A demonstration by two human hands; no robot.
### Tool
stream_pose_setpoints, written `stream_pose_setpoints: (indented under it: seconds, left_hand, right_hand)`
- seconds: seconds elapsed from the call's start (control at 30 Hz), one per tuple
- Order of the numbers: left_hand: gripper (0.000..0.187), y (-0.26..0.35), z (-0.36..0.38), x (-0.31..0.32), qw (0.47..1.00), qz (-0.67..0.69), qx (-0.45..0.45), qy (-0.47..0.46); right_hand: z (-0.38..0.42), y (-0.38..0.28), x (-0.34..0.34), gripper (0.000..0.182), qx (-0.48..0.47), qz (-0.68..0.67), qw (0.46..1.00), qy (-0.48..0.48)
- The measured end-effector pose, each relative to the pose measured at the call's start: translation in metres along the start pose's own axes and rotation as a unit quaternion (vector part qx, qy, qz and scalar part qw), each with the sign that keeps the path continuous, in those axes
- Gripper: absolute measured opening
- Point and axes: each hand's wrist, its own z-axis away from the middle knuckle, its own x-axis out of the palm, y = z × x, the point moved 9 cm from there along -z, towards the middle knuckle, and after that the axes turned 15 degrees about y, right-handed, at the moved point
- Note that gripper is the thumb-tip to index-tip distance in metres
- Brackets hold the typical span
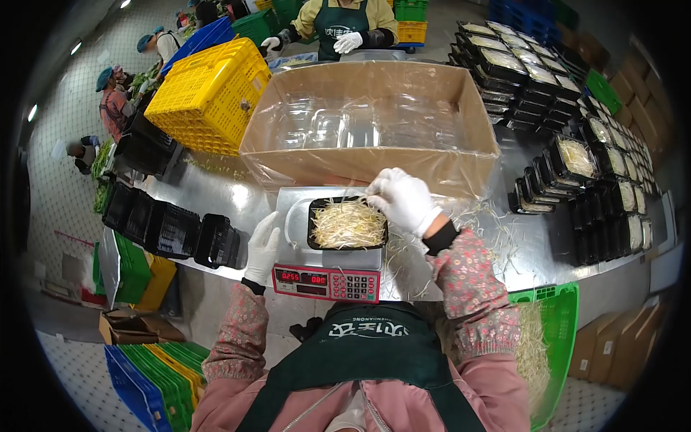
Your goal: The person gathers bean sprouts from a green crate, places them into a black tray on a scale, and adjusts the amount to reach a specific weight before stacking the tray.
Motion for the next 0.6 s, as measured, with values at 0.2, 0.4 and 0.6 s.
stream_pose_setpoints:
  seconds: [0.2, 0.4, 0.6]
  left_hand:
    - [0.043, -0.004, 0.011, -0.02, 0.999, -0.043, 0.018, -0.018]
    - [0.052, 0.048, 0.002, 0.024, 0.979, -0.108, 0.158, -0.065]
    - [0.039, 0.094, 0.001, 0.112, 0.957, -0.104, 0.249, -0.105]
  right_hand:
    - [0.023, 0.07, -0.08, 0.019, 0.1, 0.08, 0.992, 0.004]
    - [0.042, 0.071, -0.028, 0.07, 0.09, 0.196, 0.968, -0.127]
    - [0.04, -0.01, 0.074, 0.08, -0.062, 0.195, 0.974, -0.094]
